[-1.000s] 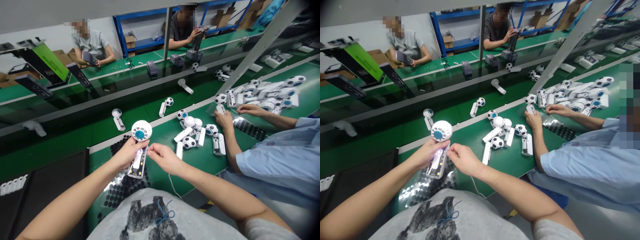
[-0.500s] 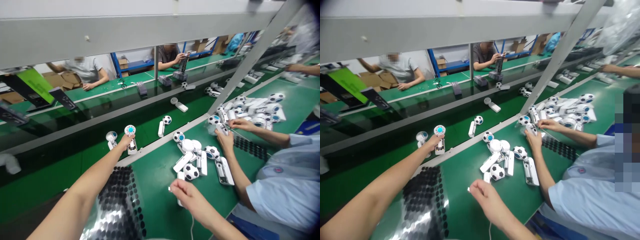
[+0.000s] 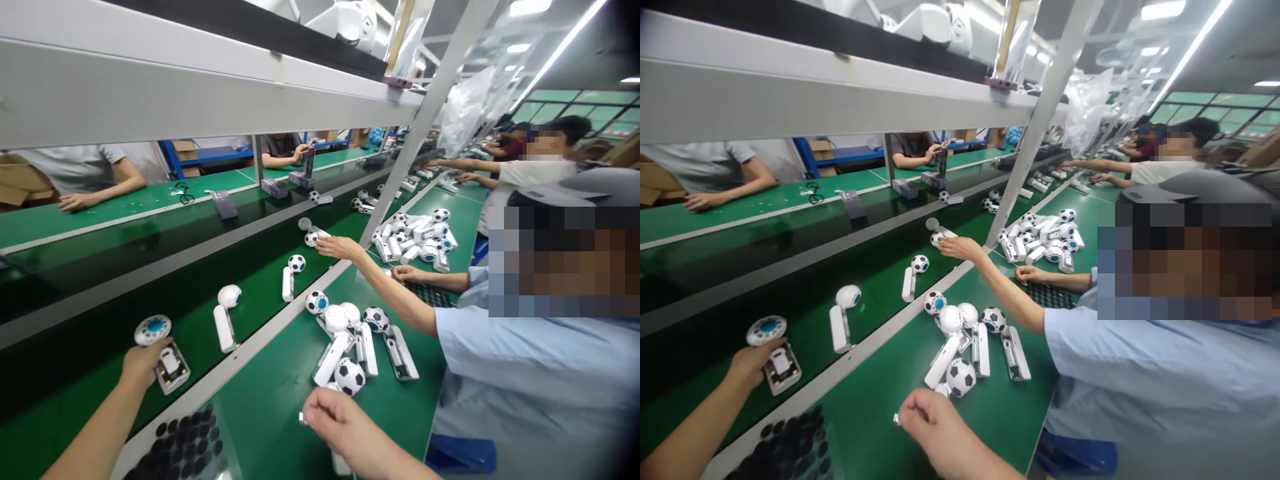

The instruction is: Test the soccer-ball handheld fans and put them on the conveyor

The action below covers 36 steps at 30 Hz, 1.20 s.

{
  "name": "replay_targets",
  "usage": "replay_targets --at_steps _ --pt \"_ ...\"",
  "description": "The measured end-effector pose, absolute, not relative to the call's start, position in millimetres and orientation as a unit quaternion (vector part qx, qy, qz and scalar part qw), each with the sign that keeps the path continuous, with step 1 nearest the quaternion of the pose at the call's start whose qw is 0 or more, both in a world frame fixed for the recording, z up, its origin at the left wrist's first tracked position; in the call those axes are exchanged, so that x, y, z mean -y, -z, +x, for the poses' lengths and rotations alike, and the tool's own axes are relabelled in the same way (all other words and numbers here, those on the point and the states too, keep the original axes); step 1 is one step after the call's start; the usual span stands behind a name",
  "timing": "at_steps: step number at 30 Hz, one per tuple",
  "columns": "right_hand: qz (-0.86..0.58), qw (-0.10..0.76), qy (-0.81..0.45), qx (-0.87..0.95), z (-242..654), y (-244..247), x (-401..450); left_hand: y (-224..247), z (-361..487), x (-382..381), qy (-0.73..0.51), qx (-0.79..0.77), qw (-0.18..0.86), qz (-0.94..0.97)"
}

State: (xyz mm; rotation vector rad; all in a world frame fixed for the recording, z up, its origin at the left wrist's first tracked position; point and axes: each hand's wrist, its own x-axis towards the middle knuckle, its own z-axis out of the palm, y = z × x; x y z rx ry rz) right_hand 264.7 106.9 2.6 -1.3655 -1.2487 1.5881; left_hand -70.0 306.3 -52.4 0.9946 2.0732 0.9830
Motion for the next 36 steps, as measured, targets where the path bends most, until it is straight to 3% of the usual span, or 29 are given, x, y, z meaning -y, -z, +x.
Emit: replay_targets --at_steps 5,13,18,22,30,36 --pt "-0.511 0.335 -0.608 0.508 268 -14 -94 22 -51 -269 -0.456 -0.679 0.522 0.242" --pt "-0.459 0.306 -0.587 0.592 243 -44 -78 -48 0 -150 -0.526 -0.451 0.700 0.174" --pt "-0.408 0.317 -0.550 0.656 216 -57 -68 -74 30 -95 -0.523 -0.489 0.645 0.269" --pt "-0.377 0.326 -0.555 0.666 205 -59 -62 -79 44 -71 -0.496 -0.485 0.659 0.291" --pt "-0.356 0.306 -0.573 0.672 211 -62 -49 -85 53 -48 -0.457 -0.504 0.636 0.364" --pt "-0.377 0.282 -0.506 0.723 214 -60 -44 -75 58 -42 -0.434 -0.518 0.614 0.409"
